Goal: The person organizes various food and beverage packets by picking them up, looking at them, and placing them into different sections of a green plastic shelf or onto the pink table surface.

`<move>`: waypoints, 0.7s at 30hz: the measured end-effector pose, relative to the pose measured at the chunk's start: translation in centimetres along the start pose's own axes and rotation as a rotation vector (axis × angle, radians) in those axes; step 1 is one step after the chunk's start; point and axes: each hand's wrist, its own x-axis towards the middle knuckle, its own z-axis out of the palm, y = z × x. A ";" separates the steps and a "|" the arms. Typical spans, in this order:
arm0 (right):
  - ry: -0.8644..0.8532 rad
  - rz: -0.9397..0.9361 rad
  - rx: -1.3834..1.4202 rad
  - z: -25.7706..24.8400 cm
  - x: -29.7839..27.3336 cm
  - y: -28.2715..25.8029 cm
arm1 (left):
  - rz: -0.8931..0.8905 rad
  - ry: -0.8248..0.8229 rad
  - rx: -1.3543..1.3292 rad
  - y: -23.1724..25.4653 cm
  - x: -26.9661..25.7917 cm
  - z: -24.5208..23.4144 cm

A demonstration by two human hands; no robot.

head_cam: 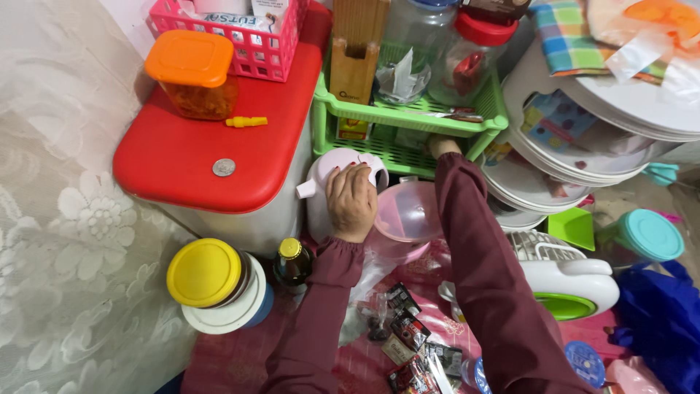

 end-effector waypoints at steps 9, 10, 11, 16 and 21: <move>-0.022 0.001 -0.052 0.8 -0.9 -1.9 | 0.012 -0.002 0.003 -0.3 -0.2 0.2; -0.023 0.000 -0.058 0.9 -0.9 -2.1 | 0.019 0.001 0.004 -0.3 -0.2 0.3; -0.028 -0.005 -0.063 1.1 -1.1 -2.2 | 0.019 0.000 0.004 -0.3 -0.3 0.3; -0.030 -0.023 -0.098 1.2 -1.4 -2.5 | 0.017 0.015 0.008 -0.4 -0.4 0.5; 0.005 -0.115 -0.186 -0.1 -3.2 -3.9 | 0.012 -0.004 0.010 -0.3 -0.2 0.3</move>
